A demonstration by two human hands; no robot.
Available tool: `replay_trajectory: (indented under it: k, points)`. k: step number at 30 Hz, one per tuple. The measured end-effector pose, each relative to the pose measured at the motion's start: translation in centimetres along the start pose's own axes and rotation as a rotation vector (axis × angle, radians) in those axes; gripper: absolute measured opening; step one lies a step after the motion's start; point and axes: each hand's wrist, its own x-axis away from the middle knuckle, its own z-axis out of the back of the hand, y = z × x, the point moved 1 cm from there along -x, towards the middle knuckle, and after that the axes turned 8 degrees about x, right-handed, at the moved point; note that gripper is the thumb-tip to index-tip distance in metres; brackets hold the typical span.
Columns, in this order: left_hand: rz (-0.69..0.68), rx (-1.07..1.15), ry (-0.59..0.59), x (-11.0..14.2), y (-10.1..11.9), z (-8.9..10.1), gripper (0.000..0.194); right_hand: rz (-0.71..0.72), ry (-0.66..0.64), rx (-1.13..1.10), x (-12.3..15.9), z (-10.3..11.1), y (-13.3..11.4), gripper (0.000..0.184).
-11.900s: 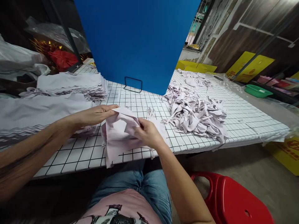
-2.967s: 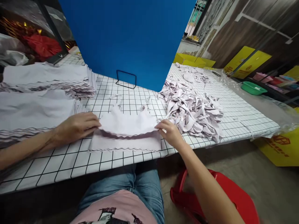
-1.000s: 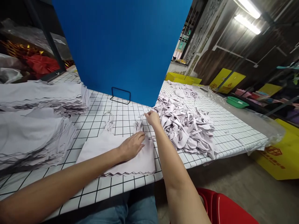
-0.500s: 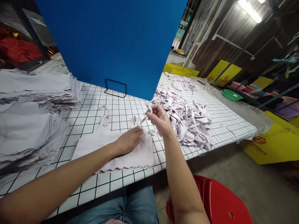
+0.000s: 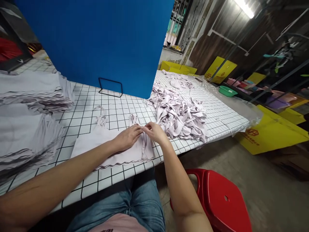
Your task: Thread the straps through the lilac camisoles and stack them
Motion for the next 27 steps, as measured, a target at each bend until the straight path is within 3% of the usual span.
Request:
replay_trajectory:
  k: [3,5,10,12,17,23,27]
  points:
    - [0.015,-0.006,-0.01,0.0,-0.1,0.0,0.027,-0.06,-0.093,0.037,-2.2,-1.2,-0.1,0.025]
    - [0.038,0.011,-0.014,0.0,-0.1,0.1,0.028,-0.07,-0.168,-0.048,-2.1,-1.1,-0.2,0.024]
    - [0.079,0.04,-0.028,-0.2,0.3,0.6,0.032,0.033,-0.4,-0.338,1.3,1.1,0.5,0.03]
    - [0.077,0.029,-0.042,-0.3,0.4,0.7,0.033,0.041,-0.438,-0.381,2.9,1.8,1.4,0.031]
    - [0.078,0.003,-0.073,-0.5,0.5,1.0,0.035,-0.003,-0.392,-0.513,5.7,2.0,3.6,0.036]
    - [0.09,0.009,-0.06,-0.4,0.6,1.0,0.035,0.011,-0.389,-0.65,6.9,0.8,4.5,0.031]
    - [0.116,0.091,-0.002,-0.5,0.5,1.3,0.029,-0.008,-0.235,-0.765,5.9,-0.2,3.8,0.026]
